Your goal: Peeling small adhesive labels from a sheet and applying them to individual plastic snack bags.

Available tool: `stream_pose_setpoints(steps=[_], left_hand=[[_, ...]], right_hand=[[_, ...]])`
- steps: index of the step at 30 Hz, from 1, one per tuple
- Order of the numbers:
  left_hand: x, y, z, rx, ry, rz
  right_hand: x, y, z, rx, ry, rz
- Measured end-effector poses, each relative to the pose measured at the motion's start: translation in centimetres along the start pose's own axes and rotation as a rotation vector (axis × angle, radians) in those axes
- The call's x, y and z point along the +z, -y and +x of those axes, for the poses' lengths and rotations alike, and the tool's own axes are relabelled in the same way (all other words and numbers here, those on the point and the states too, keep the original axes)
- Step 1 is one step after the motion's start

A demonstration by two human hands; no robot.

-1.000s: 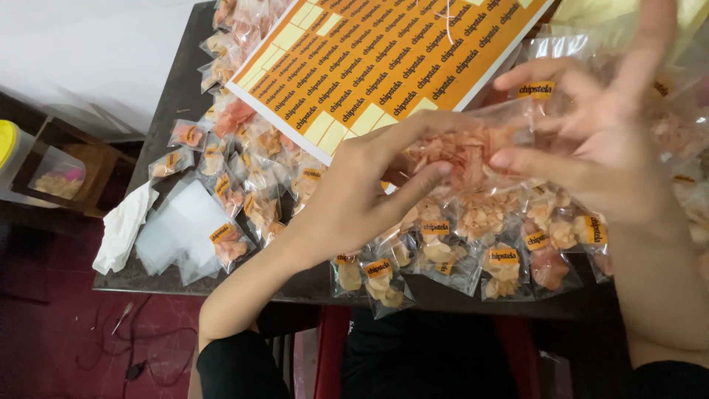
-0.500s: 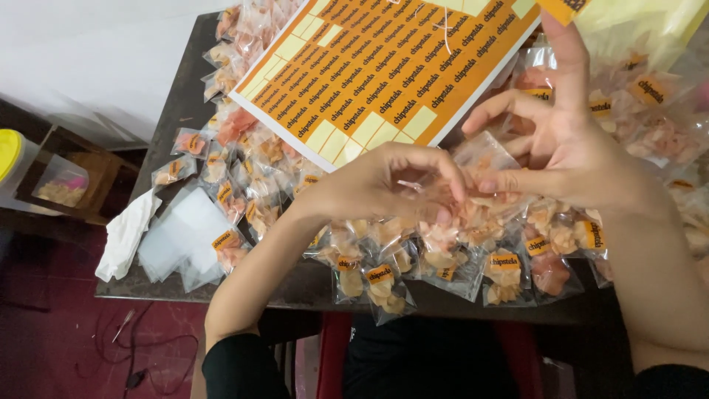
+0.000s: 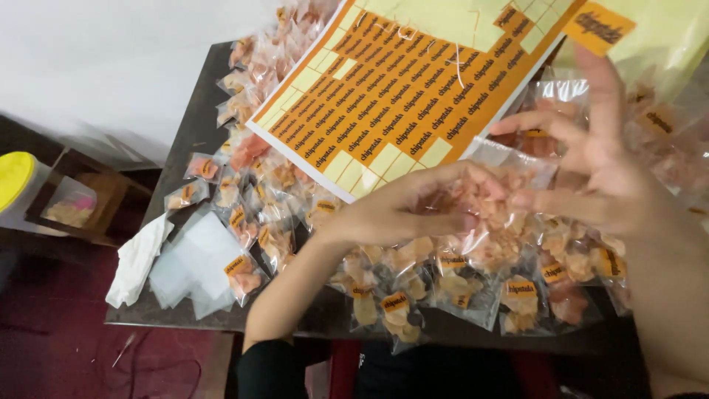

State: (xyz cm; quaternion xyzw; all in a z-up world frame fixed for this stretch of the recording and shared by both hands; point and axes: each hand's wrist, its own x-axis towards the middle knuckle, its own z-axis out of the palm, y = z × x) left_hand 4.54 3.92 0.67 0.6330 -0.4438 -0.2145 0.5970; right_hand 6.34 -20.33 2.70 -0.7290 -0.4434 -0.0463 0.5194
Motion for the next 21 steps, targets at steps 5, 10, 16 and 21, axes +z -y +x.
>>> stream_pose_setpoints(steps=[5, 10, 16, 21], left_hand=[[1.5, -1.1, 0.1, 0.006, -0.146, 0.208], [1.3, -0.9, 0.1, -0.025, -0.26, 0.307], [2.4, -2.1, -0.1, -0.061, -0.327, 0.162], [2.2, 2.1, -1.1, -0.173, -0.042, -1.119]], right_hand=[[0.7, 0.4, -0.1, 0.086, -0.107, 0.072], [1.9, 0.4, 0.7, 0.131, -0.182, 0.027], [2.4, -1.4, 0.3, 0.161, -0.138, -0.233], [2.5, -0.2, 0.0, 0.211, -0.137, -0.187]])
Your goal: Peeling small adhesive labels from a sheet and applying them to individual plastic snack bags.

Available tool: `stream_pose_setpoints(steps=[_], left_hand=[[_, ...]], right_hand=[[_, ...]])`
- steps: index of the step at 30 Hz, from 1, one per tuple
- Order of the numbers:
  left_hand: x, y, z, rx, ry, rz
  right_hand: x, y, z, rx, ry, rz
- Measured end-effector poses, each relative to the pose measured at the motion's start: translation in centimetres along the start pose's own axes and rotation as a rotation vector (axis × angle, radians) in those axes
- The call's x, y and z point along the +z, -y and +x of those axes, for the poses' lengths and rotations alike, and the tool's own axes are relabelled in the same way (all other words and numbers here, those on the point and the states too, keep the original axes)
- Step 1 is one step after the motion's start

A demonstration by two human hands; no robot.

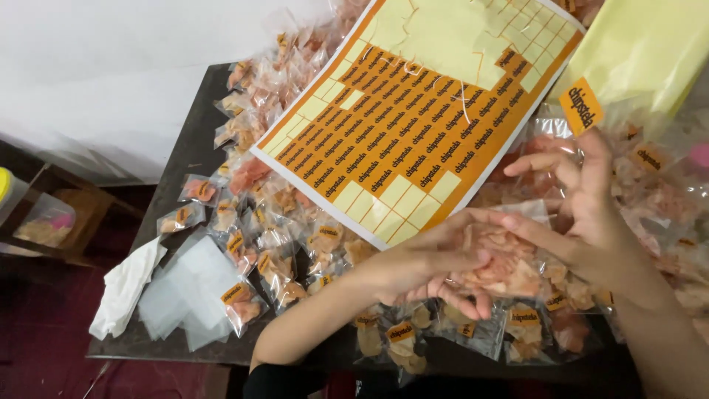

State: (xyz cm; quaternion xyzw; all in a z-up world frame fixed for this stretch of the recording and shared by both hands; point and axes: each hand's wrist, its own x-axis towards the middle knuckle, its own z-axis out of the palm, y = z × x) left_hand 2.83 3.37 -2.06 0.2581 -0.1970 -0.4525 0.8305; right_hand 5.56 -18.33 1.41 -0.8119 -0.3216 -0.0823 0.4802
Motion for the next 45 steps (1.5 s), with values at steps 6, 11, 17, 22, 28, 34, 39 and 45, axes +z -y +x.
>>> stream_pose_setpoints(steps=[6, 11, 17, 22, 28, 34, 39, 45], left_hand=[[0.6, 0.2, 0.4, -0.035, 0.037, -0.395], [-0.9, -0.4, 0.7, -0.027, 0.069, -0.408], [-0.2, -0.4, 0.2, -0.038, 0.057, -0.312], [0.0, -0.5, -0.1, -0.029, 0.071, -0.115], [0.0, -0.8, -0.1, -0.058, -0.027, -0.258], [0.2, -0.2, -0.1, -0.065, 0.039, -0.341], [1.5, -0.8, -0.6, 0.005, -0.021, -0.166], [2.8, -0.7, -0.9, 0.125, -0.098, 0.406]], right_hand=[[0.3, 0.1, -0.2, -0.096, -0.045, 0.009], [0.5, -0.4, -1.2, -0.086, -0.047, 0.254], [0.5, -1.6, -1.9, -0.243, -0.005, 0.221], [0.8, -0.3, -1.8, -0.28, 0.017, 0.146], [0.8, -1.0, -2.0, -0.307, 0.021, 0.226], [0.8, -0.2, -2.2, -0.35, 0.018, 0.194], [0.8, 0.0, -2.1, -0.294, 0.013, 0.156], [1.2, 0.1, -2.6, -0.295, -0.029, 0.15]])
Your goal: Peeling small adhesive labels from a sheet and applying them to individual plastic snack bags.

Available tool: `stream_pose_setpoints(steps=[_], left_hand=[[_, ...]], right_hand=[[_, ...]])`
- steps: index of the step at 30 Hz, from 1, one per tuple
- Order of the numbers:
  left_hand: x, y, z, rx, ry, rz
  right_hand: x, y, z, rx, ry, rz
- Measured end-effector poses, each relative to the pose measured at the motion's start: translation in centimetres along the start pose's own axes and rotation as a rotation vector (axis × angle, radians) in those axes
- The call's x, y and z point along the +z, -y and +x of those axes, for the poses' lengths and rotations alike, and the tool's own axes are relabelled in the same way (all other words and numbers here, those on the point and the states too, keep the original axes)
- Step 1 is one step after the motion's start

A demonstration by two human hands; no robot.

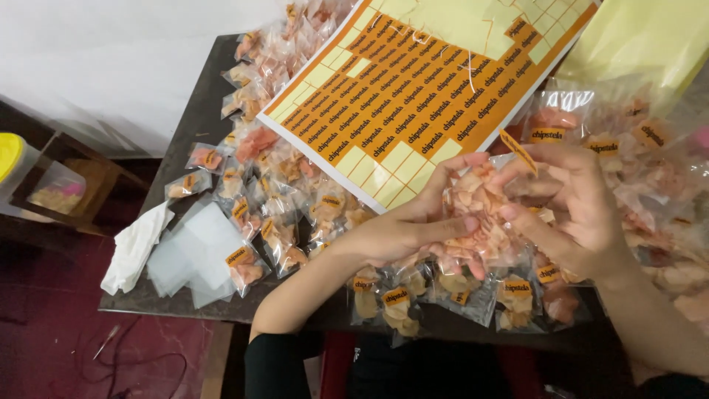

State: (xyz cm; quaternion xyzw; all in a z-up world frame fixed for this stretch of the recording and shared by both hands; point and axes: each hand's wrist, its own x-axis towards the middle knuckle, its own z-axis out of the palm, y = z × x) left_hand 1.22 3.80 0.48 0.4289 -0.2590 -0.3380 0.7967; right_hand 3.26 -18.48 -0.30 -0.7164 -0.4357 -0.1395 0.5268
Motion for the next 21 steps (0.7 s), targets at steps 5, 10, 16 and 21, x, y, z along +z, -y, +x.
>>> stream_pose_setpoints(steps=[5, 10, 16, 21], left_hand=[[0.1, 0.3, 0.3, 0.115, 0.054, 0.147], [-0.3, 0.8, 0.3, 0.183, 0.041, 0.267], [1.5, -1.1, -0.4, 0.214, -0.066, 0.54], [0.9, -0.9, -0.3, 0.268, -0.051, 0.5]], right_hand=[[-0.1, 0.0, 0.0, -0.025, 0.004, -0.019], [0.1, 0.4, 0.1, -0.001, 0.018, -0.005], [0.2, 0.5, 0.3, -0.01, 0.011, -0.034], [-0.5, 0.8, 0.5, 0.216, 0.038, 0.172]])
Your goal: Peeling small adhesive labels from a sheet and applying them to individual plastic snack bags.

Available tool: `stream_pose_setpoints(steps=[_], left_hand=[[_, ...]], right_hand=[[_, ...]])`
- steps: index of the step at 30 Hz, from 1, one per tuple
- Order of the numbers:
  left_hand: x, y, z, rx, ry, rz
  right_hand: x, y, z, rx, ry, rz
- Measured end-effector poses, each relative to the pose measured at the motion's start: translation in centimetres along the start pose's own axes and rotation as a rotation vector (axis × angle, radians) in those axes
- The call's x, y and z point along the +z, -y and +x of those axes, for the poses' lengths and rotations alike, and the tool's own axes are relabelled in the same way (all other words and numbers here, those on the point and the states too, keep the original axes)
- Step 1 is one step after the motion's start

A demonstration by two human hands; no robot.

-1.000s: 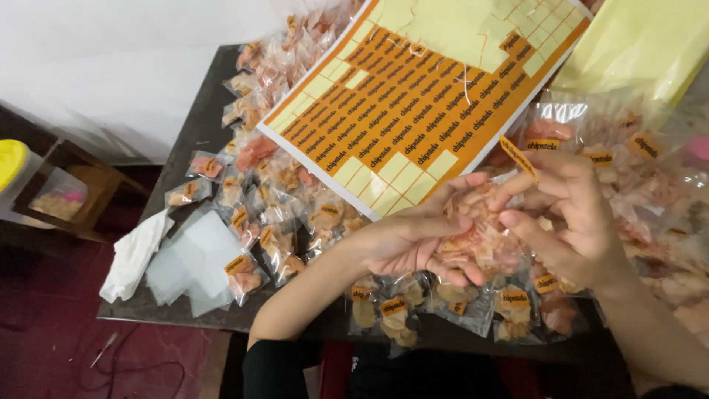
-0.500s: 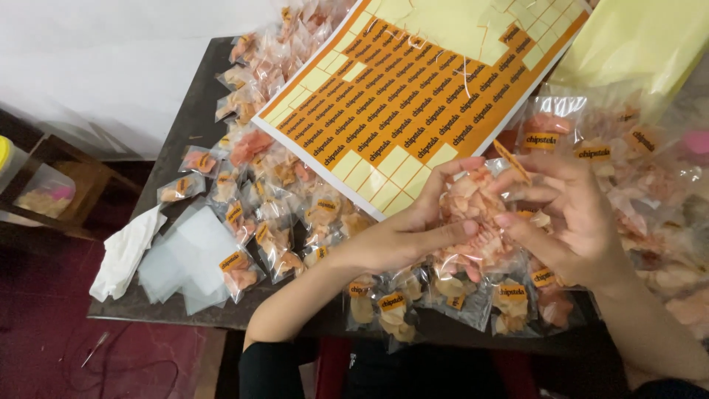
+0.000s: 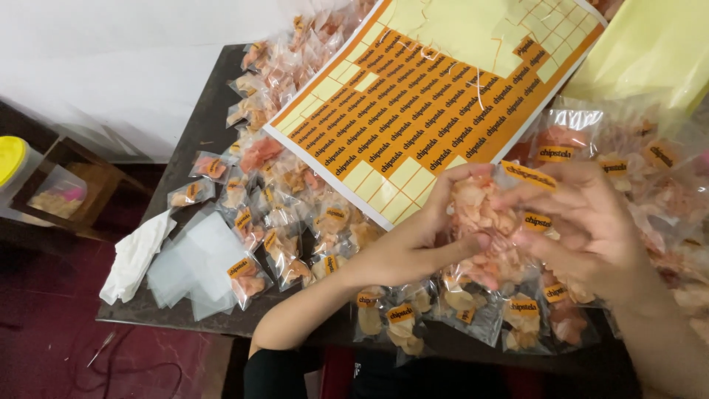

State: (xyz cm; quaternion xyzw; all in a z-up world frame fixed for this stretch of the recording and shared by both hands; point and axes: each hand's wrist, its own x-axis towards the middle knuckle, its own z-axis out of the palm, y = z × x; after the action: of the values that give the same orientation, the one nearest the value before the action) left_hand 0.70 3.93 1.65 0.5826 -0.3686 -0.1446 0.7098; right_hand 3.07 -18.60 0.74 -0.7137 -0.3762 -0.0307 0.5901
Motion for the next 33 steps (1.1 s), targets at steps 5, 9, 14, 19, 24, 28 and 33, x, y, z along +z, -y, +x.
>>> stream_pose_setpoints(steps=[5, 9, 14, 19, 24, 28, 33], left_hand=[[-0.4, 1.0, 0.3, 0.01, -0.001, -0.058], [-0.1, 1.1, 0.4, 0.096, -0.05, 0.122], [0.0, 0.7, 0.5, 0.099, -0.139, 0.257], [0.3, 1.3, 0.4, 0.066, -0.139, 0.291], [0.5, 2.2, 0.4, 0.043, -0.048, 0.375], [0.5, 2.2, 0.4, 0.087, -0.06, 0.397], [0.2, 2.4, 0.4, 0.091, -0.073, 0.371]], right_hand=[[-0.8, 0.0, 0.1, 0.011, 0.045, -0.109], [-1.0, 0.7, 0.4, 0.034, 0.088, -0.157], [-1.8, 1.2, 0.5, -0.112, 0.141, 0.115], [-3.4, -1.5, -1.0, -0.051, -0.109, 0.086], [-2.1, -0.8, -0.1, -0.181, -0.029, 0.284], [-2.3, -1.3, -1.0, -0.146, 0.051, 0.127], [-1.9, -0.3, -1.1, 0.032, -0.019, 0.062]])
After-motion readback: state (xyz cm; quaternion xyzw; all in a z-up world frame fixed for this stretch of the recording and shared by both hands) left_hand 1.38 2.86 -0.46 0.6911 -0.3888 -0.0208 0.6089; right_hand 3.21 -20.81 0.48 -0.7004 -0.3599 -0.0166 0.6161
